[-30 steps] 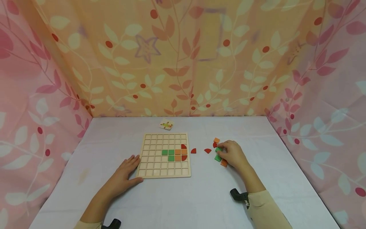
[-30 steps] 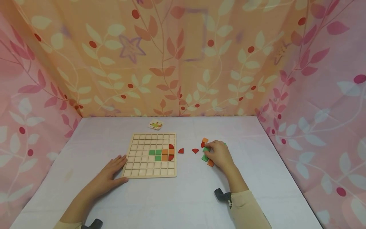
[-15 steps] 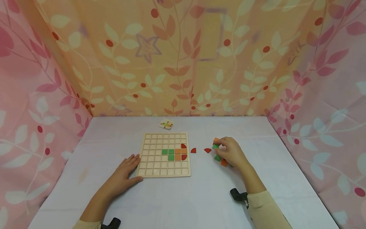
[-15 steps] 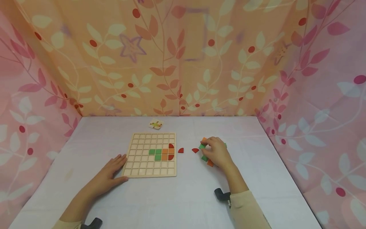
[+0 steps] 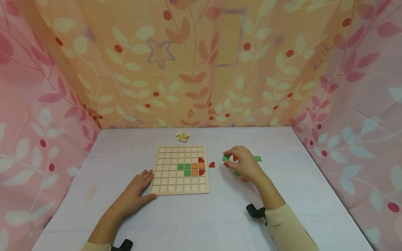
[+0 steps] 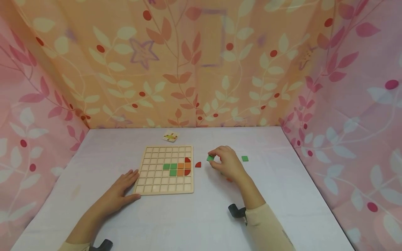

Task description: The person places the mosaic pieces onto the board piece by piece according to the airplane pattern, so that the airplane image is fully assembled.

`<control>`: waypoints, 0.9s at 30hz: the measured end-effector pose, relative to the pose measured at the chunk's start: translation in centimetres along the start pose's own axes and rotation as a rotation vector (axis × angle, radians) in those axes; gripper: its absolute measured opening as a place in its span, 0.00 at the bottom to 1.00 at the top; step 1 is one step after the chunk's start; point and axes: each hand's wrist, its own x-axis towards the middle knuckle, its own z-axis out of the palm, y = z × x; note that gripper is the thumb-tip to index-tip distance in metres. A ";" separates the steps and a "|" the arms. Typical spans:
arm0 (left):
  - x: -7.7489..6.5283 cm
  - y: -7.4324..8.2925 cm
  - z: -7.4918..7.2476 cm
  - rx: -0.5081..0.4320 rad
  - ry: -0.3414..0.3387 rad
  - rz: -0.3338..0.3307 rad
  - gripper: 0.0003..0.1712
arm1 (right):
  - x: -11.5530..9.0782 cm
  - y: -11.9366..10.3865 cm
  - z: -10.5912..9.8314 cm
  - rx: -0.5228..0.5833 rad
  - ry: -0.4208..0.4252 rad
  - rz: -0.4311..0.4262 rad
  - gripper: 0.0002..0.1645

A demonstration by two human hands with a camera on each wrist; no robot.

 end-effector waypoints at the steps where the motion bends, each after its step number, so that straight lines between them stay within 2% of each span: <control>1: 0.0 0.0 0.0 -0.001 0.001 0.002 0.53 | 0.2 -0.3 0.1 0.004 0.000 -0.006 0.18; 11: -0.1 0.1 0.0 -0.009 0.002 -0.002 0.53 | 1.8 -3.3 1.6 0.035 -0.031 -0.015 0.15; 23: 0.0 0.2 -0.1 -0.002 -0.007 -0.019 0.53 | 3.3 -6.5 4.1 0.023 -0.101 -0.114 0.16; 27: 0.0 0.1 0.0 0.000 -0.005 -0.021 0.53 | 3.6 -7.2 5.1 0.053 -0.123 -0.140 0.17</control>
